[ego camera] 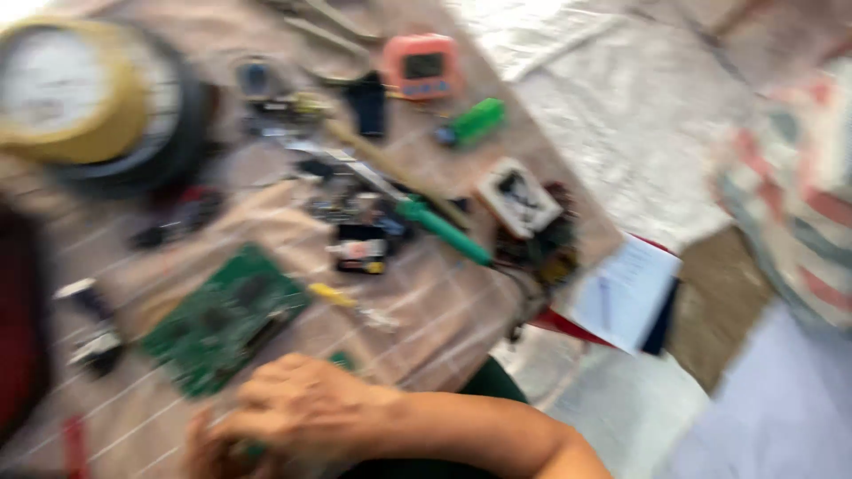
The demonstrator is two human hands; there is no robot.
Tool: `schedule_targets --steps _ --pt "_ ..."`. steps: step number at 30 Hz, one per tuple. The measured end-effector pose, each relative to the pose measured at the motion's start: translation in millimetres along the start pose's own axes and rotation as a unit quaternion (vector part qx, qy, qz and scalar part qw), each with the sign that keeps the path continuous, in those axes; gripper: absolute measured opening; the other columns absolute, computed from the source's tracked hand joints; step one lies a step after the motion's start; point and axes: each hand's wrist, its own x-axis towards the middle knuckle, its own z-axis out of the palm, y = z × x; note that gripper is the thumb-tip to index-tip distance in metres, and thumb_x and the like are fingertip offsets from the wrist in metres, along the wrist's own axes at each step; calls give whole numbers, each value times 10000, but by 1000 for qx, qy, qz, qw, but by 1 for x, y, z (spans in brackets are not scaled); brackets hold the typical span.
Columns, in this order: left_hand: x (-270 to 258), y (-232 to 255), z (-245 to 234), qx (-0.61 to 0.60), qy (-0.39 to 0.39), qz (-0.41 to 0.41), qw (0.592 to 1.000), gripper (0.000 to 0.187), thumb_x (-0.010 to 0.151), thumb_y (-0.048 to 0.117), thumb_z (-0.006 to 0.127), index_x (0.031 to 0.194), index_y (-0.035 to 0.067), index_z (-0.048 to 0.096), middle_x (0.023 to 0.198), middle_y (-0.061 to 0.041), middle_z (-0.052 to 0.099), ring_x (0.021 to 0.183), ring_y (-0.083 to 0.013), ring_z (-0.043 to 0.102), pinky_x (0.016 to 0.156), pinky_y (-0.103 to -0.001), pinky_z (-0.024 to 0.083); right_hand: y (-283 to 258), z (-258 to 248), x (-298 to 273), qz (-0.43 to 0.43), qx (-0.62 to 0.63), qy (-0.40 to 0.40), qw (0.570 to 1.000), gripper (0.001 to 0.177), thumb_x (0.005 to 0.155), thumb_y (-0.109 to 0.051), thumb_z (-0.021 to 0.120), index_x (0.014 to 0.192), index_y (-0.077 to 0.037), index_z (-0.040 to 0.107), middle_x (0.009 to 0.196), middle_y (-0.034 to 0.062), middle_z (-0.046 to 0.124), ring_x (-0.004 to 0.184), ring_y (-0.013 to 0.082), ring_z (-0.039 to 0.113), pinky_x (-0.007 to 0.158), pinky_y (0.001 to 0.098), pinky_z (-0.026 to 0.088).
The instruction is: The person uses a yellow-handled screwdriver to manipulate components on a small green circuit board. The person holds the board with one hand while using the screwdriver to press or adjust parts on its surface. The workspace contains various tools and electronic parts, including a multimeter and a soldering iron.
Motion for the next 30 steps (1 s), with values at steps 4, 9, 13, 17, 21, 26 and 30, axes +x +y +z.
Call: schedule_targets --steps 4,9,13,17,21,26,30 --pt "78 84 50 83 73 -58 992 735 554 121 711 1209 -4 403 1124 -143 537 973 -226 582 840 -273 467 -11 -30 19 -37 -11 40 998 140 789 -119 519 922 -92 555 756 49 456 681 197 467 645 307 374" --pt "125 157 62 111 98 -157 976 679 569 148 734 1185 76 457 987 -64 661 781 -157 669 629 -244 535 -14 -49 22 -9 -29 6 1000 195 709 -172 624 890 -125 572 716 27 452 607 186 452 596 296 373" --pt "140 165 58 -56 86 -110 989 671 570 50 758 1169 59 455 922 -72 655 733 -152 632 679 -246 517 7 -68 -9 139 -111 50 983 345 568 -111 681 904 -136 611 861 38 577 739 206 542 644 313 441" --pt "152 176 52 -166 81 -146 972 505 594 32 740 1062 54 553 915 -76 657 745 -133 628 704 -264 535 35 -77 -44 241 -290 -76 923 553 600 -324 706 1096 -206 492 882 22 556 672 131 529 602 270 436" --pt "157 176 51 -192 73 -172 964 451 593 -20 731 1012 24 569 876 -74 655 670 -107 584 587 -214 485 39 -70 -56 267 -262 -113 921 583 605 -236 685 1149 -229 475 881 2 545 695 153 546 640 298 460" --pt "157 173 49 -167 76 -148 972 422 597 -10 731 992 22 587 840 -50 644 626 -89 554 540 -193 457 44 -75 -70 291 -135 57 945 336 609 -29 625 940 -81 598 828 63 615 702 157 633 634 246 570" --pt "156 173 45 -143 86 -156 974 417 580 5 737 974 19 600 762 -37 637 580 -83 530 511 -189 438 75 -90 -113 189 75 240 949 170 691 1 511 857 -25 531 787 86 562 716 131 517 674 208 437"
